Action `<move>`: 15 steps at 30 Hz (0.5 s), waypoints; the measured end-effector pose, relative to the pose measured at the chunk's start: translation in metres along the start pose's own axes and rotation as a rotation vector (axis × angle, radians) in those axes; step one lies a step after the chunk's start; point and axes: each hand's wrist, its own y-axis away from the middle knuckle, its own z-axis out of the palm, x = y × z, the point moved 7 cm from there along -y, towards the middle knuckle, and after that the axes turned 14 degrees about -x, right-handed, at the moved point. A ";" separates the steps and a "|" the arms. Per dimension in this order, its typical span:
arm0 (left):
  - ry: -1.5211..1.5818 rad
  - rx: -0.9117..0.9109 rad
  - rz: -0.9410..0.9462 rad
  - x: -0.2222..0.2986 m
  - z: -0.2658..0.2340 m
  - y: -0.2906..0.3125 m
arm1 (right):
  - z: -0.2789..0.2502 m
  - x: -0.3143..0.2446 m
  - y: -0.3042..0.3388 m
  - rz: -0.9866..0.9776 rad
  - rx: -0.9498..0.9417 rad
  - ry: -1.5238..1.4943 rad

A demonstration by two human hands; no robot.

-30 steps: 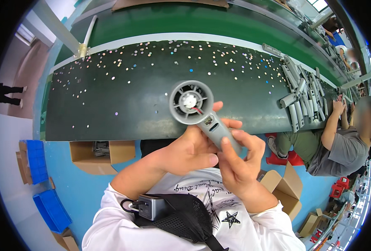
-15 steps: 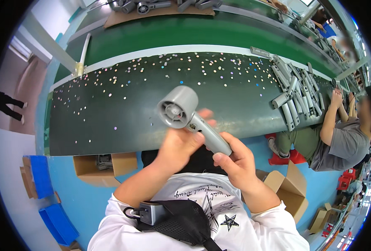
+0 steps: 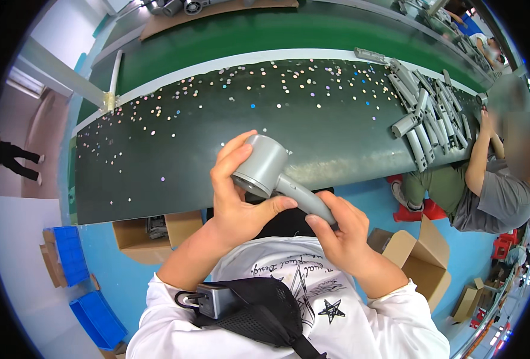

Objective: Manually assemble the housing and components of a handheld electronic fan.

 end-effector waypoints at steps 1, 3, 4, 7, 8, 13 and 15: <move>0.006 -0.004 -0.003 -0.004 0.002 -0.002 | 0.000 0.004 -0.002 0.021 0.033 -0.009; 0.037 0.047 0.010 -0.011 0.002 -0.005 | -0.004 0.010 -0.002 0.052 0.071 -0.018; 0.152 0.070 -0.060 -0.017 0.005 -0.004 | -0.005 0.009 -0.003 0.030 0.050 -0.001; 0.115 0.072 -0.133 -0.014 0.004 -0.001 | -0.012 0.001 -0.008 0.004 0.048 0.059; 0.095 0.065 -0.246 -0.018 0.004 0.001 | -0.015 -0.002 -0.011 0.002 0.058 0.118; 0.125 0.022 -0.284 0.005 0.001 -0.025 | -0.013 0.033 -0.010 0.163 0.018 -0.455; -0.103 -0.159 -0.296 0.017 0.005 -0.044 | 0.007 0.045 -0.003 0.336 -0.178 -1.391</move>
